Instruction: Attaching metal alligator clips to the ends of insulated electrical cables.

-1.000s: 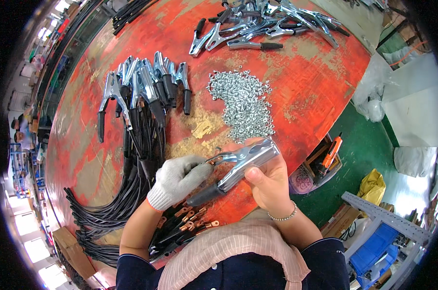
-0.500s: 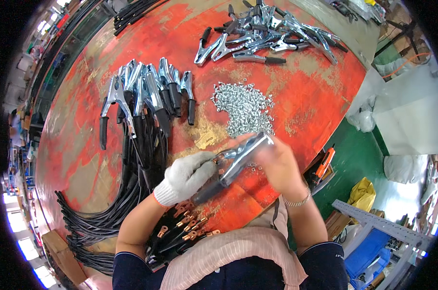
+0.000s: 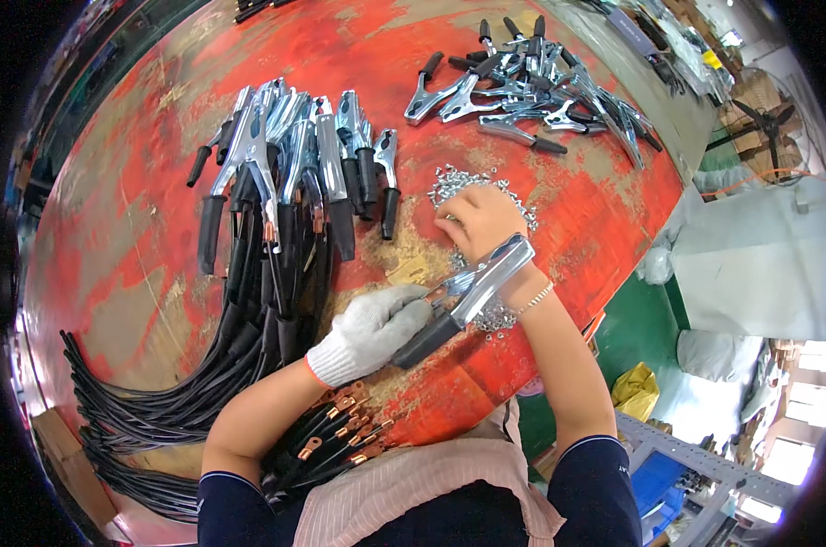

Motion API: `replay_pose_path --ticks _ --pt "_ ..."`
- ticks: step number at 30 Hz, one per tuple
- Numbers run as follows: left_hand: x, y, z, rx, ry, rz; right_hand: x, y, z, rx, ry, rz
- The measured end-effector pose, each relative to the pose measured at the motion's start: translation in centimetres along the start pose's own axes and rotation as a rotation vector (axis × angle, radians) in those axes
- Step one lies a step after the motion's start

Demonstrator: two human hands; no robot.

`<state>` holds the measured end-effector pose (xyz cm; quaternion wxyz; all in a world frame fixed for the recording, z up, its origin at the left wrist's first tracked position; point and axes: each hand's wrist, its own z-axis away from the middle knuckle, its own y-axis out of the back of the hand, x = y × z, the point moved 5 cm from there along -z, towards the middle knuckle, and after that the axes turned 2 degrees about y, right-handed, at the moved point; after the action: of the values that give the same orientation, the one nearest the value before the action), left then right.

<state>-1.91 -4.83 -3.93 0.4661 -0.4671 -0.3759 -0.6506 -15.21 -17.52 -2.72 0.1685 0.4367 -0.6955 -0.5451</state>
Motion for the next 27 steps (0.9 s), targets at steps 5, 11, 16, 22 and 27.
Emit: replay_pose_path --ticks 5,11,16,22,27 --pt "1.4 0.0 0.9 -0.029 0.019 -0.154 -1.5 1.2 4.8 0.086 -0.636 -1.187" --pt "2.4 -1.2 1.9 -0.074 -0.052 -0.208 -3.4 1.5 11.0 0.167 -0.672 -1.424" --pt "2.7 -1.8 1.8 -0.096 -0.070 -0.244 -4.0 1.2 12.7 0.284 -0.636 -1.515" --pt "3.1 -2.1 2.1 -0.157 -0.013 -0.220 -5.0 1.6 11.5 0.192 -0.706 -1.594" --pt "3.0 -1.9 2.1 -0.165 -0.007 -0.193 -4.3 1.5 11.4 0.156 -0.617 -1.631"
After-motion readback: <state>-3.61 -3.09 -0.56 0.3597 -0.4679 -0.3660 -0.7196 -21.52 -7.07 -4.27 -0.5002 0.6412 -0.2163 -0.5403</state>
